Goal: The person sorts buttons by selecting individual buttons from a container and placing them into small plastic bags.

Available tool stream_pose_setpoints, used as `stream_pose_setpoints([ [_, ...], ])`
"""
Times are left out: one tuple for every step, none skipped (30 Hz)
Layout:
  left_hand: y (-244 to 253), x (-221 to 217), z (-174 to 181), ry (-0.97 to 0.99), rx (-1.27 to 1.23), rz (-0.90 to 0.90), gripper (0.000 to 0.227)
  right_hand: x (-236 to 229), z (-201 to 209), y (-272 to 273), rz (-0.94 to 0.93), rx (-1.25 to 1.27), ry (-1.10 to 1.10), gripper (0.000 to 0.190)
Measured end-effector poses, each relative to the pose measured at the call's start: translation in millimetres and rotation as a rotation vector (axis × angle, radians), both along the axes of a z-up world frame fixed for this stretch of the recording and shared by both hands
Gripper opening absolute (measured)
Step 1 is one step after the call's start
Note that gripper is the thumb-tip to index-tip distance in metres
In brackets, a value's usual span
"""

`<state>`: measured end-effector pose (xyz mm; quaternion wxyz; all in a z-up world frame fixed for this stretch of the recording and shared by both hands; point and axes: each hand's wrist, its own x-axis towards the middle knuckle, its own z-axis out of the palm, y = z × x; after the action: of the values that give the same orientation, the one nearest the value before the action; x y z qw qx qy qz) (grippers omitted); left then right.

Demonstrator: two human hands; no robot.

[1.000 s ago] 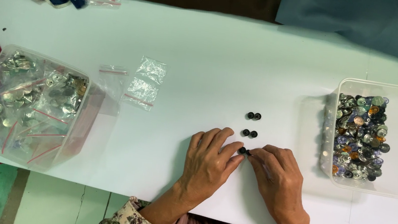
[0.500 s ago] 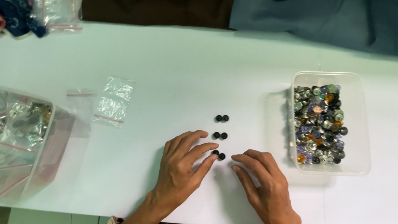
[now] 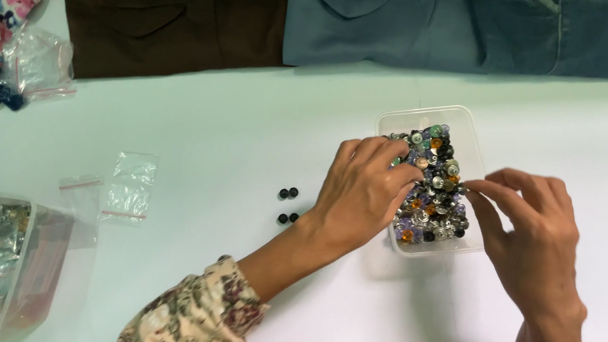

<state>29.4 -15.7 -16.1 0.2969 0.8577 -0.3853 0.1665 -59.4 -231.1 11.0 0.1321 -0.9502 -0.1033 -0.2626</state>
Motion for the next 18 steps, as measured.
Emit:
stream_pose_setpoints([
  [-15, 9, -7, -0.005, 0.001, -0.009, 0.023, 8, -8, -6, -0.009, 0.001, -0.005, 0.013],
  [-30, 18, -15, -0.037, 0.089, 0.017, 0.016, 17, -15, -13, -0.029, -0.046, 0.017, 0.012],
  [-44, 26, -23, -0.066, 0.177, 0.046, 0.019, 26, -23, -18, -0.047, -0.091, 0.042, 0.011],
  [-54, 31, -31, -0.070, 0.178, 0.040, 0.019, 32, -31, -19, -0.053, -0.089, 0.040, 0.011],
  [-65, 37, -38, -0.095, 0.266, 0.082, 0.018, 40, -38, -19, -0.052, -0.107, 0.075, 0.012],
  [-75, 43, -46, -0.121, 0.353, 0.124, 0.018, 47, -45, -20, -0.051, -0.126, 0.111, 0.012],
  [-79, 45, -47, -0.123, 0.355, 0.121, 0.018, 49, -38, -12, -0.055, -0.123, 0.110, 0.012],
  [-83, 48, -48, -0.089, 0.346, 0.087, 0.011, 51, -32, -4, -0.114, -0.187, 0.189, 0.013],
  [-86, 50, -50, -0.054, 0.338, 0.054, 0.007, 53, -25, 4, -0.172, -0.251, 0.267, 0.013],
  [-87, 49, -48, -0.056, 0.340, 0.051, 0.007, 54, -31, 2, -0.175, -0.248, 0.267, 0.013],
  [-87, 47, -47, -0.071, 0.363, 0.058, 0.004, 55, -38, 1, -0.179, -0.326, 0.229, 0.009],
  [-87, 45, -46, -0.086, 0.385, 0.065, 0.004, 56, -44, 0, -0.183, -0.403, 0.190, 0.005],
  [-87, 46, -47, -0.085, 0.388, 0.064, 0.004, 57, -45, 0, -0.183, -0.401, 0.192, 0.005],
  [-88, 48, -48, -0.086, 0.386, 0.065, 0.005, 57, -45, 0, -0.180, -0.411, 0.196, 0.005],
  [-89, 48, -50, -0.086, 0.382, 0.064, 0.007, 57, -45, 0, -0.176, -0.423, 0.202, 0.005],
  [-89, 46, -50, -0.084, 0.383, 0.063, 0.007, 56, -45, 1, -0.176, -0.422, 0.204, 0.005],
  [-89, 46, -48, -0.084, 0.385, 0.068, 0.007, 55, -44, 2, -0.181, -0.416, 0.218, 0.007],
  [-89, 45, -47, -0.085, 0.387, 0.073, 0.008, 55, -43, 3, -0.185, -0.409, 0.231, 0.009],
])
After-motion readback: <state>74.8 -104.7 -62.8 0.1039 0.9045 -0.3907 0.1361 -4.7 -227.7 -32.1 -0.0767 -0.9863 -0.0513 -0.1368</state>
